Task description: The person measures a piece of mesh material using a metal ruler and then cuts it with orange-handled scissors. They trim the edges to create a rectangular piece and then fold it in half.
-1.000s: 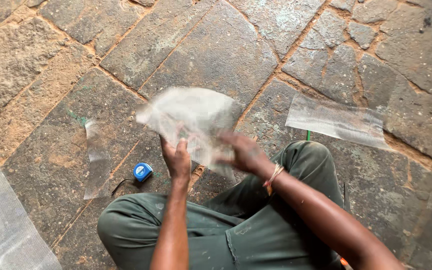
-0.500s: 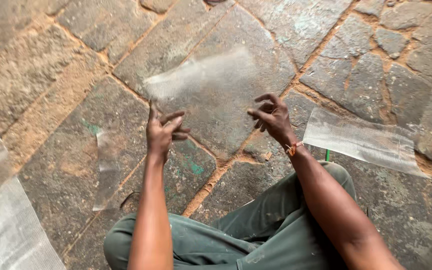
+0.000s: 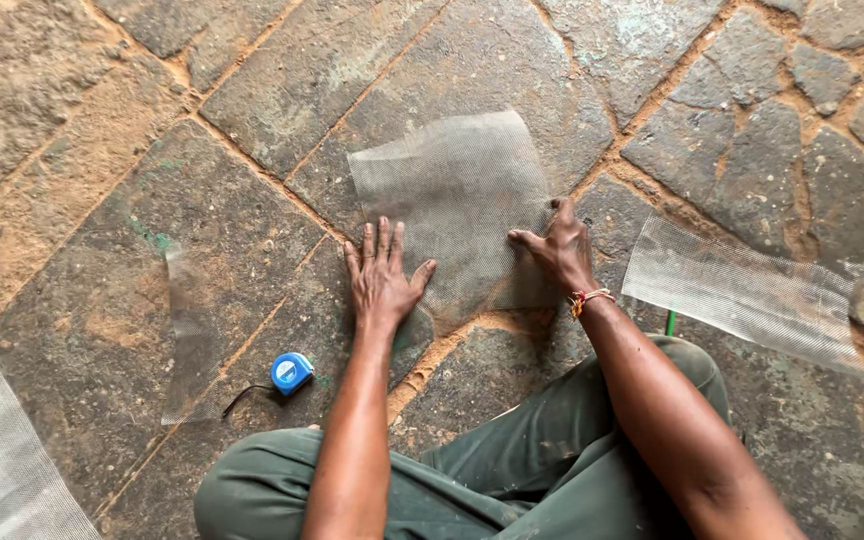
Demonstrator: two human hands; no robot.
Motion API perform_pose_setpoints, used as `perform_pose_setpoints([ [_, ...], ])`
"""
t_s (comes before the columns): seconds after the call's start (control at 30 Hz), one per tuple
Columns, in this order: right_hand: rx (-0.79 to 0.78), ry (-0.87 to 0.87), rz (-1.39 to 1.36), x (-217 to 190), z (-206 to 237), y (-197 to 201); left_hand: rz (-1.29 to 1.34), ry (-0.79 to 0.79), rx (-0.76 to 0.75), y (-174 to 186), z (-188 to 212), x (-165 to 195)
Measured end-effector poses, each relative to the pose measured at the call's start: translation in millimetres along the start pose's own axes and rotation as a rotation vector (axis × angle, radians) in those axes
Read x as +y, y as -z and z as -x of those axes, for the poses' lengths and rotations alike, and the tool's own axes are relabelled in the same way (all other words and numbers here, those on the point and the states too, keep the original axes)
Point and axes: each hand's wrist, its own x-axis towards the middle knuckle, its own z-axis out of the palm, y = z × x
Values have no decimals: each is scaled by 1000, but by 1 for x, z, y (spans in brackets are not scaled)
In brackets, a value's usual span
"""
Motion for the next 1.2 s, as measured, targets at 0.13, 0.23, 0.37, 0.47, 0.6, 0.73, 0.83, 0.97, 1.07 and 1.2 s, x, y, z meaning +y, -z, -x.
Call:
perform_pose_setpoints([
  [0.13,103,62,243,-9,6,0,18,-7,8,-8,-5,-5],
  [0.23,297,446,547,-13,8,-9,43,-12,92,-18,-5,-3],
  [0.37,36,623,657,-14,15,-34,93,-3,197,-29,0,4],
  [0.47,-199,486,477,-10,21,-45,58,21,153,-31,1,5],
  [0.6,-173,513,484,-8,21,-48,15,39,119,-30,-2,3],
  [0.73,-146,528,456,-10,21,-46,66,25,319,-21,2,1],
  [0.83,-135,536,442,-10,24,-43,235,206,542,-6,3,4],
  [0.97,-93,566,443,-16,27,-37,880,755,-42,23,2,3],
  [1.07,10,651,507,-26,31,-31,961,373,204,45,7,-2],
  [1.2,96,745,257,-53,50,-4,687,125,346,114,20,10],
])
